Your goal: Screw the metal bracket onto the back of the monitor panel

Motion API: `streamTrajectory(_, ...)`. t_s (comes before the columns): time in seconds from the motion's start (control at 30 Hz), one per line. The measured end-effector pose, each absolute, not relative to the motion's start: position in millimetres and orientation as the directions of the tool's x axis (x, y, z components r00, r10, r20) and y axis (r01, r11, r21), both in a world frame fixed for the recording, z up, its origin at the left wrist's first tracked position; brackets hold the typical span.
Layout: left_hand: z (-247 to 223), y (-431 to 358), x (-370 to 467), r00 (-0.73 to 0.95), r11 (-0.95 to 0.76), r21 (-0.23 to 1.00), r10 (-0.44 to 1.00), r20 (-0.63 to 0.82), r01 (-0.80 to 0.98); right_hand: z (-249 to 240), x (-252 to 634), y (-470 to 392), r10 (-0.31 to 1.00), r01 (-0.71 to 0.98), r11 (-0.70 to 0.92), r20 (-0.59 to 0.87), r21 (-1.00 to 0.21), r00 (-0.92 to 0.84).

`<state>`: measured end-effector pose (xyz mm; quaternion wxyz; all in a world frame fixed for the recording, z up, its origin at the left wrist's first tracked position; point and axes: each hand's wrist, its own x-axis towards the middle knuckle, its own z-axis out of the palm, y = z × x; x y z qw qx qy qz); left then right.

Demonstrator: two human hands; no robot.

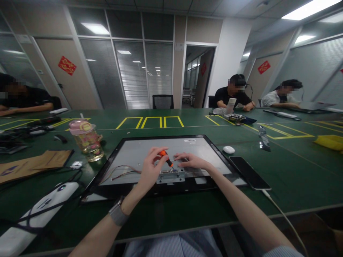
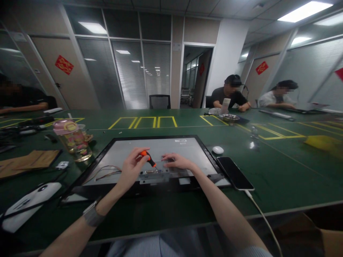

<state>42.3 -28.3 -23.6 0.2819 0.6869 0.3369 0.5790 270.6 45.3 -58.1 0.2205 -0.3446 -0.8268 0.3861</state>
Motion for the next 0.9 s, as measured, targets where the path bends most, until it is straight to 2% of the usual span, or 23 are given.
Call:
streamTrajectory(0.2,-24.6,-29.1,42.7,0.169,-0.584,0.81,0.805,0.568,0.06,-56.1,275.5,46.8,0.697,0.39,0.497,0.089,-0.775,-0.712)
streamTrajectory(0.4,-26.7,-20.5,38.9,0.005,-0.607,0.77,0.786,0.618,0.199,-55.4,277.2,47.7,0.686,0.384,0.496,0.08,-0.779,-0.723)
streamTrajectory(0.57,-13.0,-15.8,23.3,-0.143,-0.65,0.705,0.698,0.701,0.282,-54.1,275.6,46.0,0.702,0.385,0.464,0.066,-0.798,-0.71)
streamTrajectory(0.73,-4.0,-16.1,15.2,-0.117,-0.647,0.641,0.661,0.742,0.412,-52.2,275.8,44.7,0.701,0.375,0.449,0.059,-0.811,-0.711)
streamTrajectory(0.9,-5.7,-16.8,18.5,-0.123,-0.648,0.648,0.663,0.738,0.4,-47.9,274.5,41.2,0.716,0.394,0.431,0.041,-0.812,-0.697)
